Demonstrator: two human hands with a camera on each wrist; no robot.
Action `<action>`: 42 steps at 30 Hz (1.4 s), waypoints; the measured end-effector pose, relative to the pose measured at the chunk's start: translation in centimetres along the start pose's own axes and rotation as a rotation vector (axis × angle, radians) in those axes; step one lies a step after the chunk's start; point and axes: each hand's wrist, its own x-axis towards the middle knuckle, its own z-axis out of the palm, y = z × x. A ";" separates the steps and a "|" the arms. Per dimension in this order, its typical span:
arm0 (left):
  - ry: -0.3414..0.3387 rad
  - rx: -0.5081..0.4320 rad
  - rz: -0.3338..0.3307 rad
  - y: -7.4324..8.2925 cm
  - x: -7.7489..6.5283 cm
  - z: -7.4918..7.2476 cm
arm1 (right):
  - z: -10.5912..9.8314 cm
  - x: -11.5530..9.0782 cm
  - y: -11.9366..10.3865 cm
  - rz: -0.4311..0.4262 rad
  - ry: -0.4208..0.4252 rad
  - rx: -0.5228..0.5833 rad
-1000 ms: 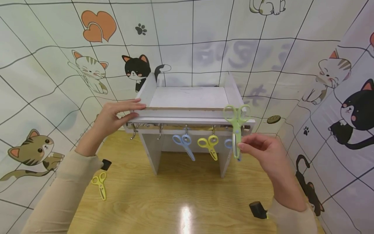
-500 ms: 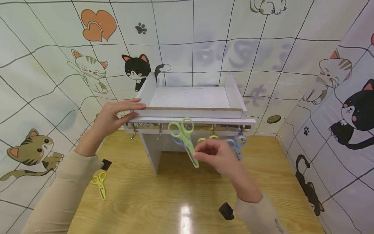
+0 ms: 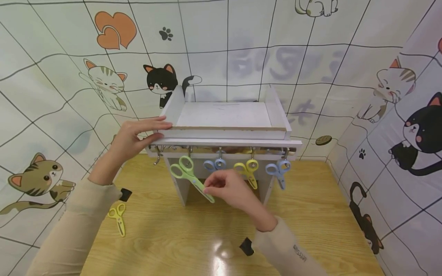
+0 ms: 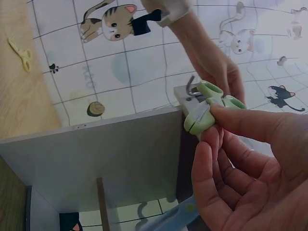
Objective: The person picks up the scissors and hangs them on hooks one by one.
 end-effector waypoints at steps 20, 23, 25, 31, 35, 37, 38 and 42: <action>0.001 -0.005 -0.001 0.0 -0.1 0.1 | 1.6 0.3 1.5 0.080 0.109 -0.190; 0.001 -0.006 -0.004 0.0 -0.1 0.1 | 1.7 0.2 1.4 0.076 0.126 -0.231; 0.001 -0.008 -0.005 0.0 -0.1 0.1 | 1.7 0.1 1.5 0.064 0.145 -0.262; 0.001 -0.007 -0.005 0.1 -0.1 0.1 | 1.5 -0.5 1.6 0.023 0.206 -0.300; 0.004 -0.003 -0.003 0.0 0.0 0.1 | 1.2 -1.1 1.5 0.009 0.215 -0.281; 0.004 0.001 -0.003 0.0 0.0 0.0 | 0.9 -1.5 1.5 0.009 0.214 -0.270; 0.004 0.004 -0.003 0.0 0.0 0.0 | 0.7 -1.8 1.4 0.013 0.214 -0.263; 0.003 0.012 -0.003 0.0 0.0 0.0 | -0.2 -2.7 1.1 -0.006 0.229 -0.252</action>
